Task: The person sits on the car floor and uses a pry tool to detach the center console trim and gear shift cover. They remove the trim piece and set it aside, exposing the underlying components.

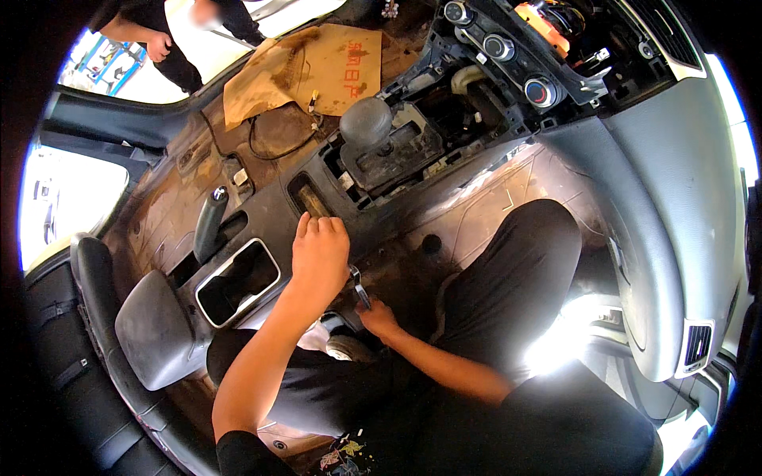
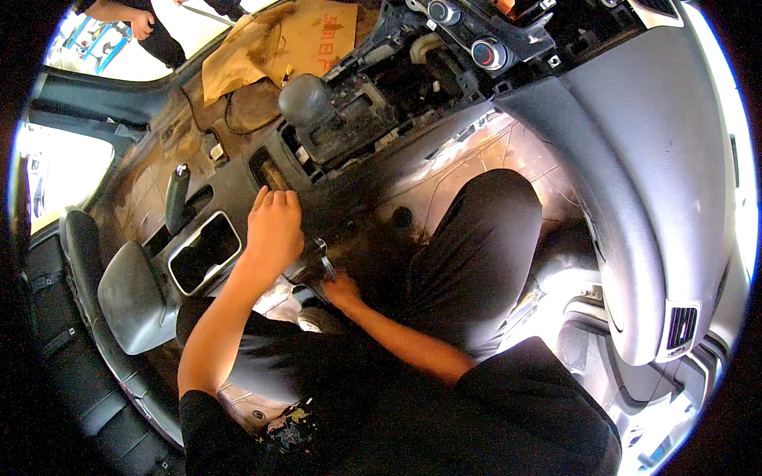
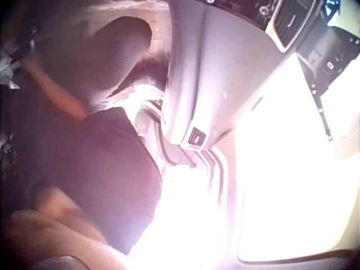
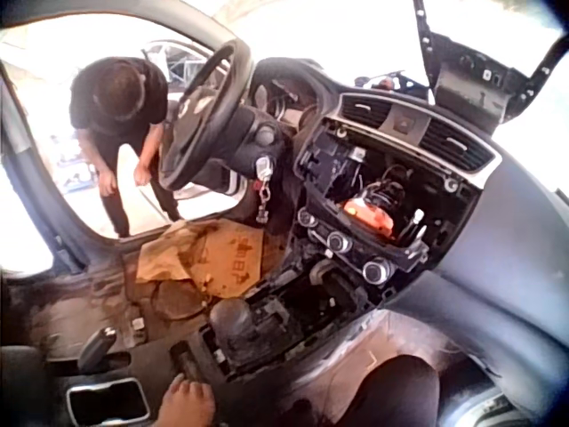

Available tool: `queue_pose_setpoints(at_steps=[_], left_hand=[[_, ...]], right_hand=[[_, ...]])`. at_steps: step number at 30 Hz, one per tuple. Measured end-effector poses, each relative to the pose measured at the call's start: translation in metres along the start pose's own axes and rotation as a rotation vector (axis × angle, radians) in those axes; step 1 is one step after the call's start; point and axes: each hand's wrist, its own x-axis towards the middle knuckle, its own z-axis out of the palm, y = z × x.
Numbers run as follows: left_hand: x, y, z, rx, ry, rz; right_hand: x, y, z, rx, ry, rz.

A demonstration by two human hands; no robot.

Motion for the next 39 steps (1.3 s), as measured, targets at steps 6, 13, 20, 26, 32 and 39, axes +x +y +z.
queue_pose_setpoints(at_steps=[6,13,20,26,32,39], left_hand=[[0.005,0.018,-0.03,-0.275,0.139,-0.082],[0.037,0.027,0.001,-0.163,0.476,0.152],[0.051,0.021,-0.01,-0.342,0.356,0.098],[0.06,0.016,-0.021,-0.371,0.272,0.099],[0.058,0.016,-0.024,-0.405,0.246,0.082],[0.041,0.024,-0.038,-0.34,0.314,0.099]], right_hand=[[-0.004,-0.003,-0.007,0.017,-0.061,0.036],[0.001,0.004,0.005,-0.017,-0.029,-0.092],[0.012,0.024,0.012,-0.056,-0.07,-0.087],[0.004,0.009,-0.009,-0.012,-0.044,-0.041],[0.012,0.013,-0.011,-0.004,-0.068,-0.021],[0.007,0.019,-0.004,0.081,-0.034,-0.044]])
